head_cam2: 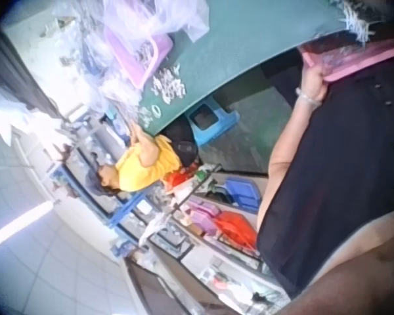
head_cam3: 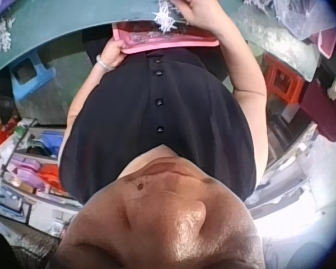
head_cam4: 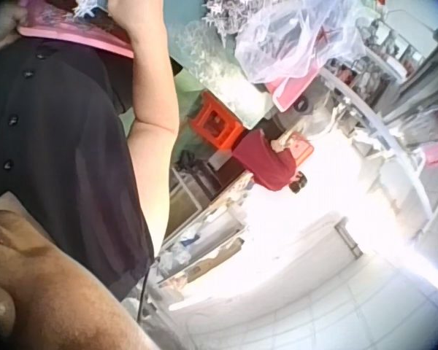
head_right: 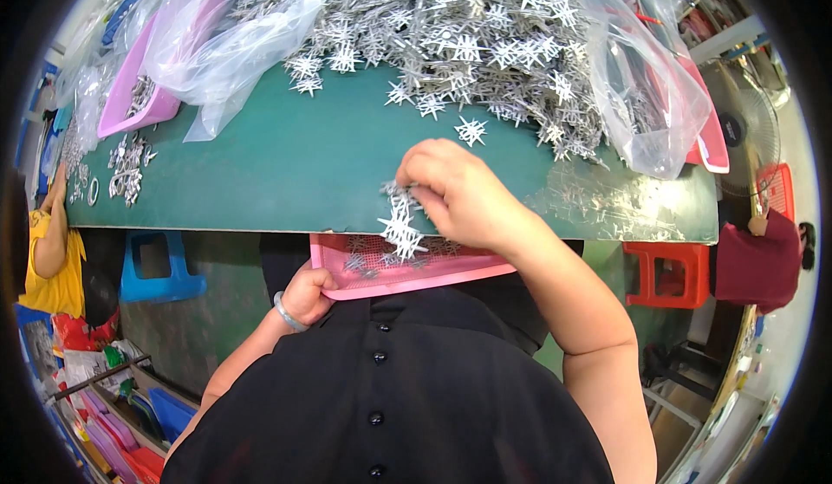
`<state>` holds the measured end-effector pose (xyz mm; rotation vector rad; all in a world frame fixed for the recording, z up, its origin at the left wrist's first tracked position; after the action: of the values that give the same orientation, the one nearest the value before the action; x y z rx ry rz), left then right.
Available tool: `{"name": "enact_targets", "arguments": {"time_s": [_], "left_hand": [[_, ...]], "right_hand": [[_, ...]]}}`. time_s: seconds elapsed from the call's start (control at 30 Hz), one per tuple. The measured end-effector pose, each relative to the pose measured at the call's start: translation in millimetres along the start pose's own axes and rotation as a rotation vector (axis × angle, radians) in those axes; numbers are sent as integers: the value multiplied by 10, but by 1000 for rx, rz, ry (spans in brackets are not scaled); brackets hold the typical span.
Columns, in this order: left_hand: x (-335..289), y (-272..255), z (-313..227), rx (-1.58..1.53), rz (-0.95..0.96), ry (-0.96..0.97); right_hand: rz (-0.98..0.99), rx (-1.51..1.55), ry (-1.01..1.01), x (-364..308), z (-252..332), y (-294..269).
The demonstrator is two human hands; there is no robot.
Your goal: The person sorts small silver-colored metal components on a table, picking them up from a pile and placing them into a pink plastic tray.
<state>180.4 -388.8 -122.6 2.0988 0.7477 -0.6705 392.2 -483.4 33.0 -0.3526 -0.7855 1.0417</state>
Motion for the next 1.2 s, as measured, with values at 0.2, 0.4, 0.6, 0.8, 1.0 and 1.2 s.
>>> {"name": "enact_targets", "arguments": {"time_s": [0.2, 0.4, 0.6, 0.8, 1.0, 1.2], "left_hand": [[-13, 33, -14, -26, 12, 32], [18, 11, 12, -21, 38, -41], [-4, 43, 0, -19, 12, -58], [2, 32, 1, -21, -2, -43], [-8, 54, -13, 29, -35, -8], [-18, 112, -25, 16, -35, -1]], "right_hand": [[-80, -15, -43, -192, 131, -169], [-302, -392, 407, -299, -393, -543], [-128, -589, 453, -204, -478, -487], [-80, -537, 454, -196, -456, -505], [-116, -537, 383, -198, -459, -503], [-232, -370, 431, -244, -521, -577]]}}
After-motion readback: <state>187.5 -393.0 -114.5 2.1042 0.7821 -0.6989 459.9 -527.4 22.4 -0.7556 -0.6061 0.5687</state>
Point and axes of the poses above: each hand's wrist, its own x-axis towards the middle knuckle, its own y-axis out of the palm, z = x × y, the point moved 5 cm from there along x, towards the middle knuckle, and after that the axes turned 7 degrees about -z, right-handed, at the moved point
